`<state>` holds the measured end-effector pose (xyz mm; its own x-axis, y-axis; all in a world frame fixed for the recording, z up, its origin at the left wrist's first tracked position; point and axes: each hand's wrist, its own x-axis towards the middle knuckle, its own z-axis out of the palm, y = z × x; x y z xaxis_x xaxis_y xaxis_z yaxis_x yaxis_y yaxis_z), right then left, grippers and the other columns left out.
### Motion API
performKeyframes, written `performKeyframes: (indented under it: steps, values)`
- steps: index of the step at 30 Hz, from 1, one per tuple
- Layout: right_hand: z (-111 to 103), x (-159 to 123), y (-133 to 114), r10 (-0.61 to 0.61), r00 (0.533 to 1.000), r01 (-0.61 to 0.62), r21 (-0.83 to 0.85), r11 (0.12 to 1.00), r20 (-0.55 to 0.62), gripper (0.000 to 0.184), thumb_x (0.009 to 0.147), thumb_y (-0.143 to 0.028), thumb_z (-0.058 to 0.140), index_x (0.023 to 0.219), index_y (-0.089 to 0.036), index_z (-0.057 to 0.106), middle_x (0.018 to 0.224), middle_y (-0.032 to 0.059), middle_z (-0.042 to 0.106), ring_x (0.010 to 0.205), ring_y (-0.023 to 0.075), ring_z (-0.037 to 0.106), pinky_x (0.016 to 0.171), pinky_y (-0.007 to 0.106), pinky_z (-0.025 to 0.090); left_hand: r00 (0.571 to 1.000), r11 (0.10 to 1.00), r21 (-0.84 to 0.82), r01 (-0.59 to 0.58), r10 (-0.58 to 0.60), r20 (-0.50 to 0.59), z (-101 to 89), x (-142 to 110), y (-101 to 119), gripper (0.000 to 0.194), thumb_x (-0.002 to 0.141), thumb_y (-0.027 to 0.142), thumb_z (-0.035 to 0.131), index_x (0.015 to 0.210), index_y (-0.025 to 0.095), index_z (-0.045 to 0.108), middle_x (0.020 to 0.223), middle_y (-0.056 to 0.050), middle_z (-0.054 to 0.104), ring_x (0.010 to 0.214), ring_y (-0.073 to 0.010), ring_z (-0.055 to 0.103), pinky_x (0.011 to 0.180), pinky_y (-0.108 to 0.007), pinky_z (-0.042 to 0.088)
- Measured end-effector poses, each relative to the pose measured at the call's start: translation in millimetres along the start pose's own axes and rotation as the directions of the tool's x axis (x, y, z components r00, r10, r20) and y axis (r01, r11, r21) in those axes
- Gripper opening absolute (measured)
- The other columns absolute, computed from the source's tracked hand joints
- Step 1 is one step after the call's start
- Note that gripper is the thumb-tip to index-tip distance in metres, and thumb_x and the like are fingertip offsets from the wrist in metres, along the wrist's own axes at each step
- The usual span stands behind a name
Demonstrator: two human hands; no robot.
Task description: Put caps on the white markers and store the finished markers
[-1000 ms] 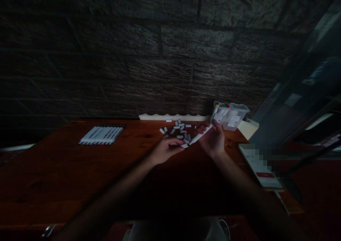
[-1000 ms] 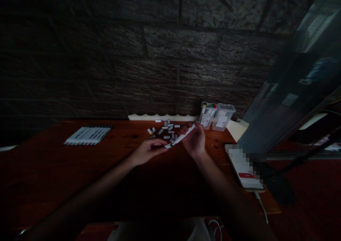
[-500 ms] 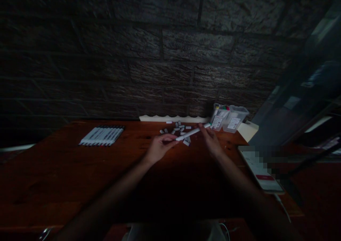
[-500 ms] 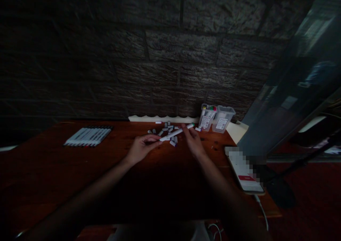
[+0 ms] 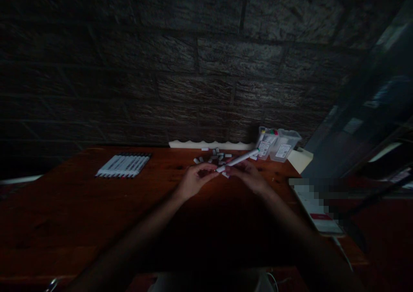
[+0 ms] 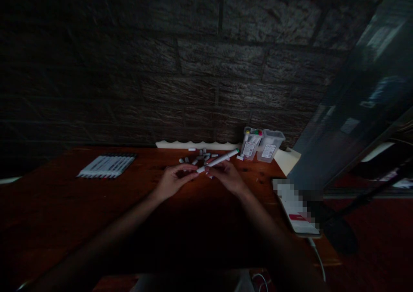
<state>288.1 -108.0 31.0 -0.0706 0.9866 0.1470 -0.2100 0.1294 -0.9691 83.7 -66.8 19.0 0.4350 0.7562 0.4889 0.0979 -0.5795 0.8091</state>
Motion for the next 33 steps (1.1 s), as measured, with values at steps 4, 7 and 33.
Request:
performKeyframes:
  steps: [4,7,33]
  values:
    - [-6.4,3.0,-2.6,0.007,0.994,-0.003,0.034,0.999,-0.110,0.034,0.059,-0.033,0.084,0.088,-0.020,0.071,0.085,0.0012,0.074,0.080,0.0189,0.070,0.075,0.032,0.057,0.994,0.998,0.063,0.004,0.003,-0.109,-13.1,7.0,-5.4,0.025,0.082,0.036,0.064,0.099,0.019,0.070,0.098,-0.005,0.074,0.088,-0.0188,0.069,0.080,-0.030,0.055]
    - [-11.4,4.5,-1.8,0.029,0.992,-0.024,0.041,0.999,-0.126,0.032,0.060,-0.033,0.084,0.086,-0.020,0.072,0.086,0.0020,0.074,0.080,0.0197,0.071,0.076,0.034,0.058,0.963,0.989,0.135,0.056,-0.018,-0.268,-35.0,14.6,-15.8,0.028,0.084,0.040,0.060,0.097,0.018,0.070,0.095,-0.006,0.074,0.086,-0.0191,0.069,0.082,-0.030,0.054]
    - [-13.3,3.9,-0.4,-0.080,0.993,0.057,-0.228,0.972,-0.091,0.038,0.075,-0.052,0.068,0.099,-0.022,0.064,0.075,-0.0023,0.059,0.062,0.0107,0.053,0.048,0.021,0.041,0.917,0.883,0.452,0.126,0.071,-0.393,-68.2,18.3,-42.0,0.030,0.088,0.038,0.049,0.096,0.017,0.069,0.087,-0.004,0.074,0.078,-0.0176,0.068,0.075,-0.026,0.050]
